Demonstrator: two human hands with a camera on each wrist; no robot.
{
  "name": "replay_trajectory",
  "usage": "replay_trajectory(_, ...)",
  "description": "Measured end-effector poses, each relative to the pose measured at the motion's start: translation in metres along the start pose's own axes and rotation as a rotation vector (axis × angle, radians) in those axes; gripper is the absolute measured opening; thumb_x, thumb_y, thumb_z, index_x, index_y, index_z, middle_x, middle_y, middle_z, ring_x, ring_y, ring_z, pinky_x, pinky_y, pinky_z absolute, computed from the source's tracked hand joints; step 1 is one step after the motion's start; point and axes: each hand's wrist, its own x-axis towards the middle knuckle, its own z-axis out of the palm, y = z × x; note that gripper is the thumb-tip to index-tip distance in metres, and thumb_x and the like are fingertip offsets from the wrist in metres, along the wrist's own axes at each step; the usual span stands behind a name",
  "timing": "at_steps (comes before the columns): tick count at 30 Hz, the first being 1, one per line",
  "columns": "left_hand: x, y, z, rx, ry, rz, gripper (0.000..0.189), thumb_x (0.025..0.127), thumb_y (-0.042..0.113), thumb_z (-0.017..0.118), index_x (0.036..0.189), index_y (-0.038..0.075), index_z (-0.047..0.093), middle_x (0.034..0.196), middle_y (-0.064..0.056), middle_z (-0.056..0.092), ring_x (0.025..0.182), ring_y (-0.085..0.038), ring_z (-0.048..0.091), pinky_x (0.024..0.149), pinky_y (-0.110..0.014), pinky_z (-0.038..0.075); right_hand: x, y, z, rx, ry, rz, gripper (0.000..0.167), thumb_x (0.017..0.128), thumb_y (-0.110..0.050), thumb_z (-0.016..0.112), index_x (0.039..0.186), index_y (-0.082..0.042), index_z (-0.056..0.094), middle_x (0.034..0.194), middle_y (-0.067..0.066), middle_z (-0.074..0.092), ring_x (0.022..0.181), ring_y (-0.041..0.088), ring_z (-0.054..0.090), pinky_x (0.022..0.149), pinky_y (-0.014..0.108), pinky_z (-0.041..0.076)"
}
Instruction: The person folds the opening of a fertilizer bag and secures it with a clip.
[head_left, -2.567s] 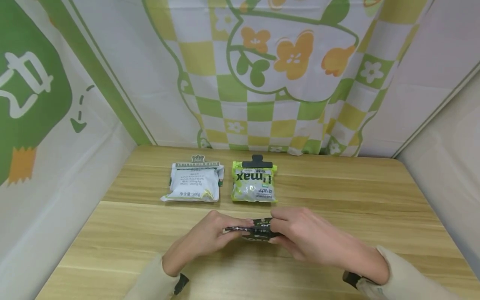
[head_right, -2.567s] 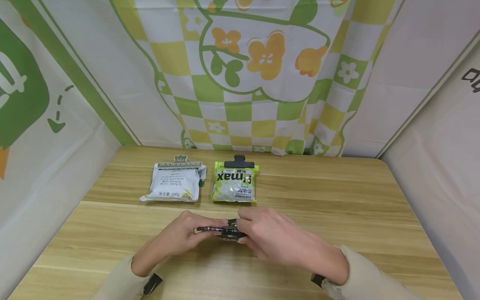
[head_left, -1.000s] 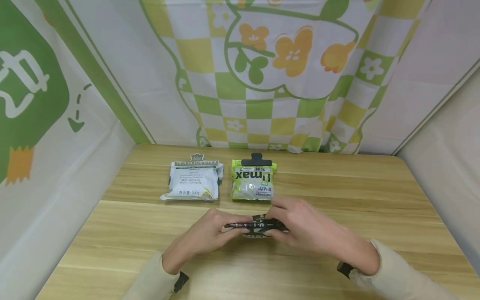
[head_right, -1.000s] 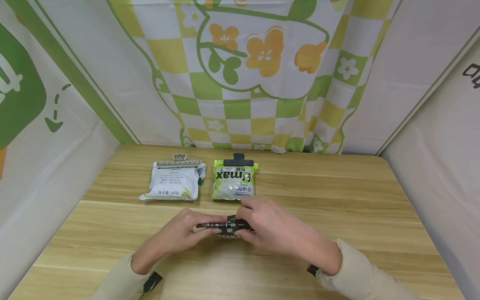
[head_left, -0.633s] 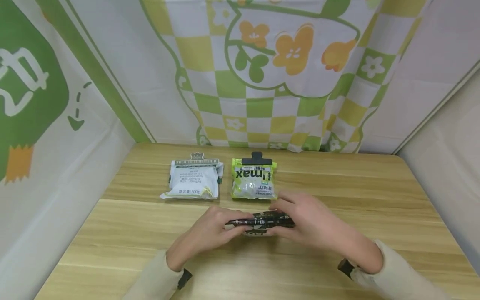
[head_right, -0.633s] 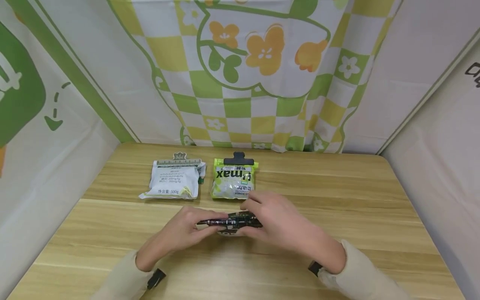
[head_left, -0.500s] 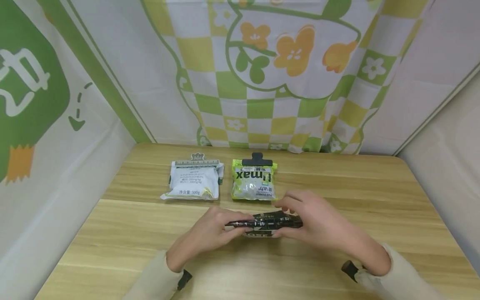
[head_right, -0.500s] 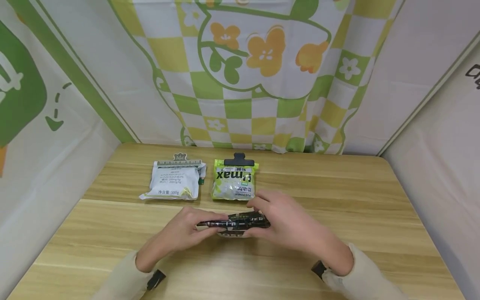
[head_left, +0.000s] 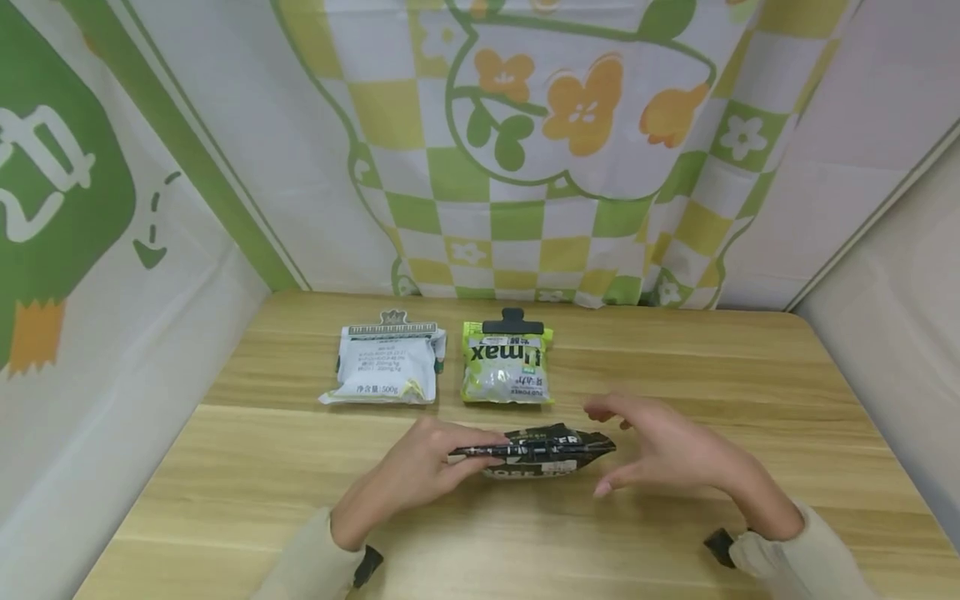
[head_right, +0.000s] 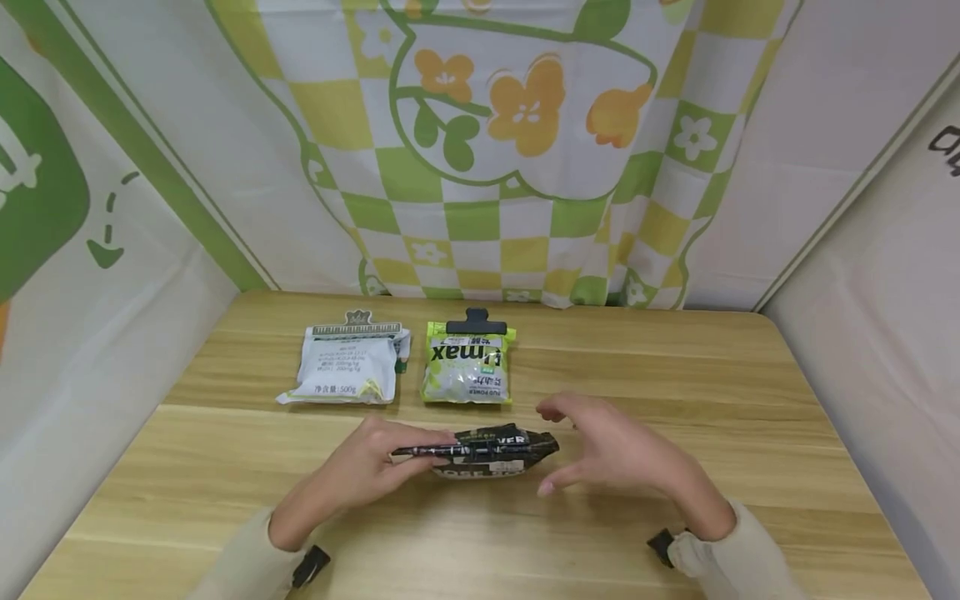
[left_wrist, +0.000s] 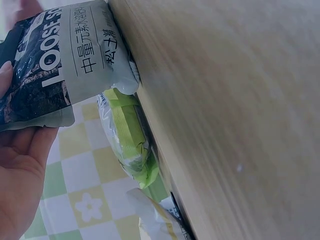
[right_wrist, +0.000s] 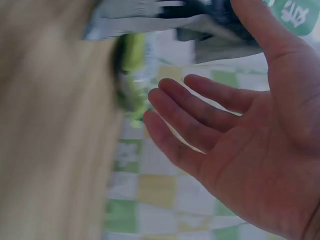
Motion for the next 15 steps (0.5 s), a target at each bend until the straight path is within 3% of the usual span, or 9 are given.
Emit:
replay_trajectory(4,0.001,0.000,-0.001,-0.012,-0.007,0.002,0.026,0.093,0.018,0.080,0.118,0.014,0.080,0.116,-0.005,0.081,0.093,-0.010,0.080,0.064,-0.005,0.048,0.008,0.018,0.014,0.089,-0.097,0.058,0.086,0.079,-0.056,0.087,0.140,-0.004,0.060,0.138,0.012,0.068,0.120,0.029,0.067,0.099,0.047,0.059)
replay_trajectory(7,0.001,0.000,-0.001,-0.020,-0.019,-0.011,0.026,0.093,0.018,0.080,0.118,0.015,0.080,0.116,-0.005,0.081,0.093,-0.011,0.080,0.064,-0.005,0.048,0.012,0.022,0.025,0.120,-0.142,0.097,0.079,0.079,-0.048,0.090,0.139,-0.006,0.061,0.138,0.009,0.068,0.121,0.027,0.065,0.102,0.046,0.058)
replay_trajectory(15,0.000,0.000,-0.003,-0.044,-0.056,-0.083,0.028,0.093,0.021,0.080,0.121,0.018,0.080,0.118,-0.003,0.080,0.081,0.000,0.072,0.059,-0.006,0.047,0.018,0.025,0.047,0.199,-0.125,0.075,0.075,0.078,-0.047,0.091,0.140,-0.017,0.063,0.128,0.001,0.064,0.122,0.025,0.062,0.109,0.048,0.052)
